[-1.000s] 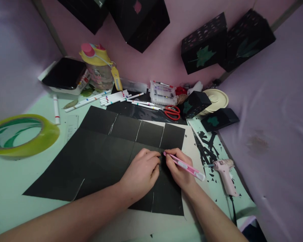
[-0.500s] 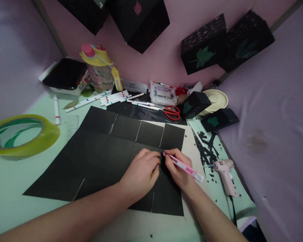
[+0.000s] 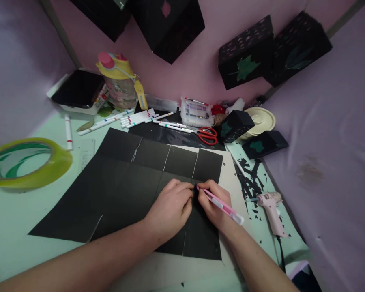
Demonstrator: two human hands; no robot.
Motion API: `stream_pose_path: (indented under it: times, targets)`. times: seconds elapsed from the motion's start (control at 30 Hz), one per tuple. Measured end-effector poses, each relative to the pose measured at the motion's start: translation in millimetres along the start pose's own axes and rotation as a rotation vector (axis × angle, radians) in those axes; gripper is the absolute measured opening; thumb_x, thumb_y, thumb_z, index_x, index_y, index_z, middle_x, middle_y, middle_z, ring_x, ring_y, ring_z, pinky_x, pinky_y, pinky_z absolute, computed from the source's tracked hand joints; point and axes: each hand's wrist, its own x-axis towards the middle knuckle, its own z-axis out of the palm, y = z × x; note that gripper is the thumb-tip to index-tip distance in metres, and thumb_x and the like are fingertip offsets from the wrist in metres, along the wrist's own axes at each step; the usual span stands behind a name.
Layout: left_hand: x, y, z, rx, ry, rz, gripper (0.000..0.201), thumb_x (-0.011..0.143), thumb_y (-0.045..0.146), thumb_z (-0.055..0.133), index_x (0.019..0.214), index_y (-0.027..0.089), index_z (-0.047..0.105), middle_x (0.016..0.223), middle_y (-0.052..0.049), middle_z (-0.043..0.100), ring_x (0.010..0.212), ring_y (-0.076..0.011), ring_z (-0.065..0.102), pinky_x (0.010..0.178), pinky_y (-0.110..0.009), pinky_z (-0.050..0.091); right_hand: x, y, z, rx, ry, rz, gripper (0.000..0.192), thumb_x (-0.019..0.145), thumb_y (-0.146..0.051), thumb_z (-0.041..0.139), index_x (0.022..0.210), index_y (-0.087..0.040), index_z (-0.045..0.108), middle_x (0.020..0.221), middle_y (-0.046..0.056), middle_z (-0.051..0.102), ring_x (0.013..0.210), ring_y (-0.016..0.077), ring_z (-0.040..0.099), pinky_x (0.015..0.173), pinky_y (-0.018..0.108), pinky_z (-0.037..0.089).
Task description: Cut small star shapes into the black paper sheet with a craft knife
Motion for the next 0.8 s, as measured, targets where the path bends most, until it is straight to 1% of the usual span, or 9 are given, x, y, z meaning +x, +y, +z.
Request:
stream_pose_path:
  times: [0.5,0.8]
  targets:
    - [-0.3,1.1,-0.4,0.001,0.003,0.008,0.016,0.087,0.009,0.049,0.082,0.015,0.063,0.104,-0.004,0.066,0.095,-0.0196,0.052,0.088,-0.035,0.048,0.3,1.7,1.3,0.047,0.004,0.003,0.007,0.088,-0.017,0.058,0.09,-0.021,0.063,0.084,0.002,0.068,0.072,0.0139,0.065,0.065,0.024,0.049]
    - [-0.3,0.2,0.6,0.009,-0.007,-0.003,0.016,0.087,0.009,0.049,0.081,0.015,0.063,0.105,-0.005,0.066,0.096,-0.0192,0.051,0.089,-0.035,0.048,0.3,0.6,-0.5,0.054,-0.006,0.026,0.007,0.087,-0.016,0.057,0.085,-0.02,0.062,0.079,0.001,0.067,0.068,0.0127,0.063,0.062,0.023,0.047]
